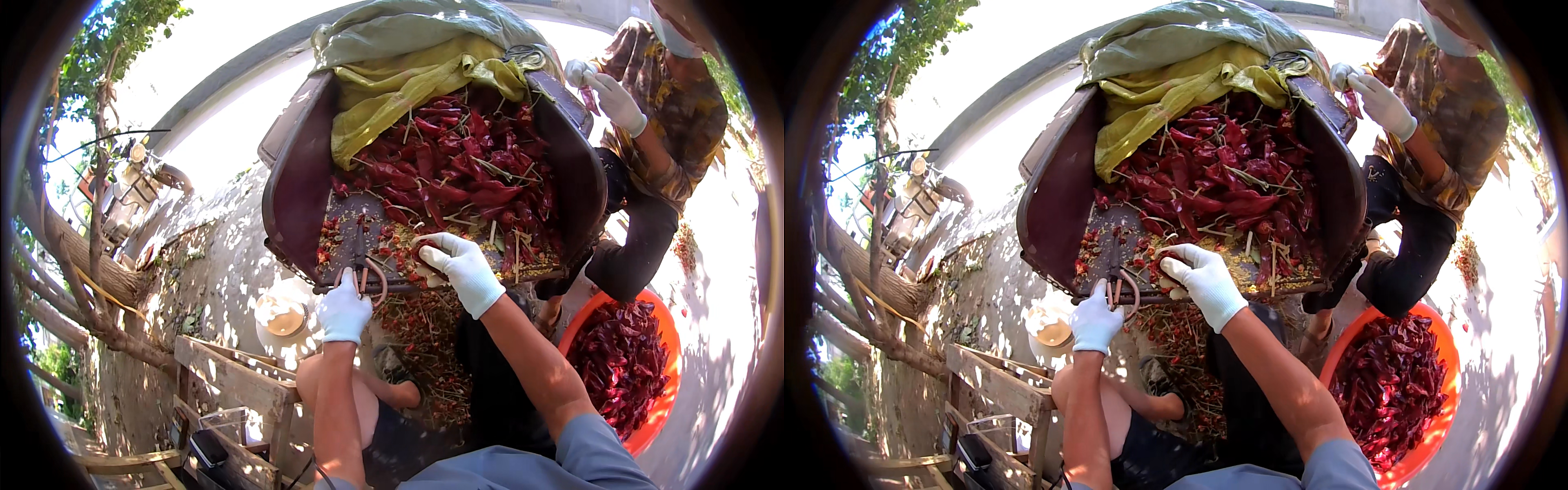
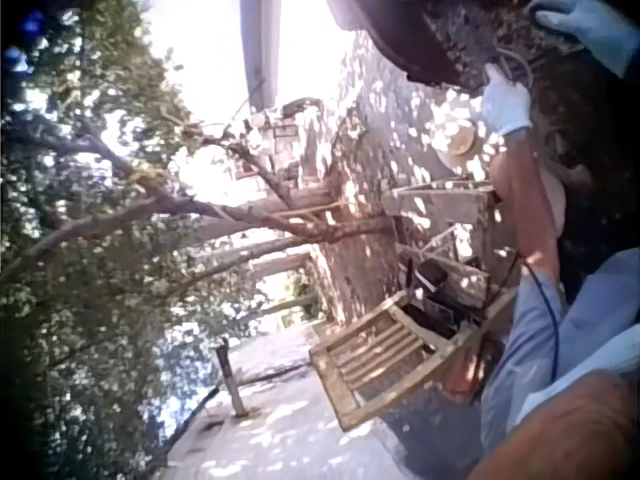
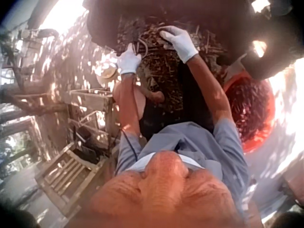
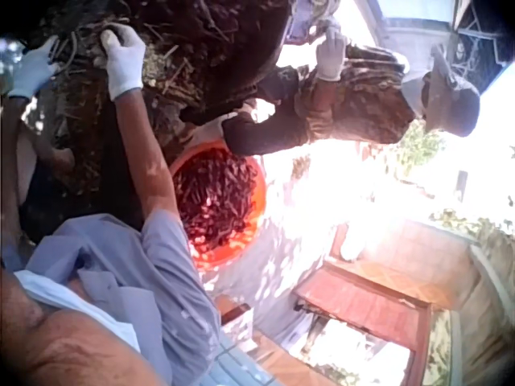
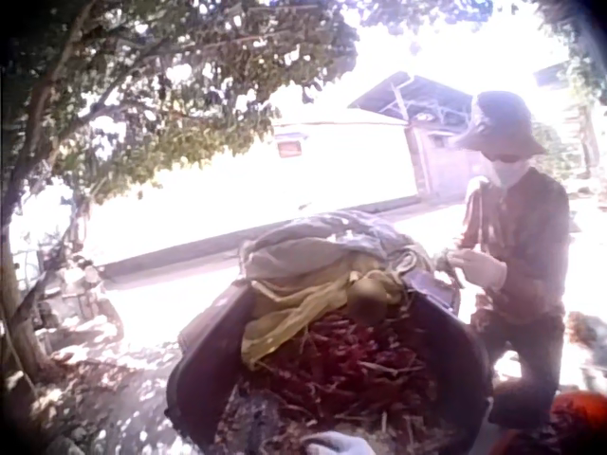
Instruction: The person is removing stems and seeds from dried red peppers by hand and using shears over a large metal bin, discarding seeds and stems while collecting processed peppers in an orange tub.
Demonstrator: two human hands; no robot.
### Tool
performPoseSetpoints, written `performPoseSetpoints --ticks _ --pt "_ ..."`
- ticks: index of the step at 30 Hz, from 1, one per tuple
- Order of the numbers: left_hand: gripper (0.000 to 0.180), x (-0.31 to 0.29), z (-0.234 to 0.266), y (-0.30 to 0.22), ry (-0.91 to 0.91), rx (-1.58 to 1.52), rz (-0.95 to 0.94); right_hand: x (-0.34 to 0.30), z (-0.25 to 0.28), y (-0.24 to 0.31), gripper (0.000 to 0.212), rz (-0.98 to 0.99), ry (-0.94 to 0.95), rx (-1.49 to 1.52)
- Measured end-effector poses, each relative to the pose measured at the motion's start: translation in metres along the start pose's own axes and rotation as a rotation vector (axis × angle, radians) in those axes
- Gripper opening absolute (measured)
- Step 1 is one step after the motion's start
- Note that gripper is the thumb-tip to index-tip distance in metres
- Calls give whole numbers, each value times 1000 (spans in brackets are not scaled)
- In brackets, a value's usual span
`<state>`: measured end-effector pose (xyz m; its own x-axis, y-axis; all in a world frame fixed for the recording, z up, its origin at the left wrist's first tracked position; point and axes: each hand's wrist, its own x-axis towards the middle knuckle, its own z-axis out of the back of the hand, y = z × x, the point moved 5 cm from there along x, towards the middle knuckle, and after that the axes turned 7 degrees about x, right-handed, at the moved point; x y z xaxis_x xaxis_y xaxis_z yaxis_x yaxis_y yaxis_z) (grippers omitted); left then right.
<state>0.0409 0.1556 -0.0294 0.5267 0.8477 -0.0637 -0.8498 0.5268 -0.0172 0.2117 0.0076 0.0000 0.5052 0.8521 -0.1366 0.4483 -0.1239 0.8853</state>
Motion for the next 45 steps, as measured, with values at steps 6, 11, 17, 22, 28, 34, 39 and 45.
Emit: performPoseSetpoints --ticks 6,11,17,22,28,34,39,45 --pt "71 -10 5 0 54 -1352 -86 -6 5 7 28 125 13 62" --pt "74 -32 37 -26 -29 -1525 -309 -7 5 14 27 133 57 2" --pt "56 -32 25 -37 137 -1690 -176 -9 1 21 27 178 87 -91" --pt "20 -46 25 -52 310 -1469 -187 -10 -8 20 28 186 245 -153" --pt "21 -62 25 -65 616 -1418 -383 -6 -9 11 40 155 383 131" --pt "23 -69 28 -67 778 -1372 -510 -6 2 17 40 125 258 370" --pt "27 -63 37 -50 516 -1297 -304 -9 16 26 32 214 102 196" --pt "28 -61 27 -49 113 -942 -546 -14 21 34 30 368 -19 -233"
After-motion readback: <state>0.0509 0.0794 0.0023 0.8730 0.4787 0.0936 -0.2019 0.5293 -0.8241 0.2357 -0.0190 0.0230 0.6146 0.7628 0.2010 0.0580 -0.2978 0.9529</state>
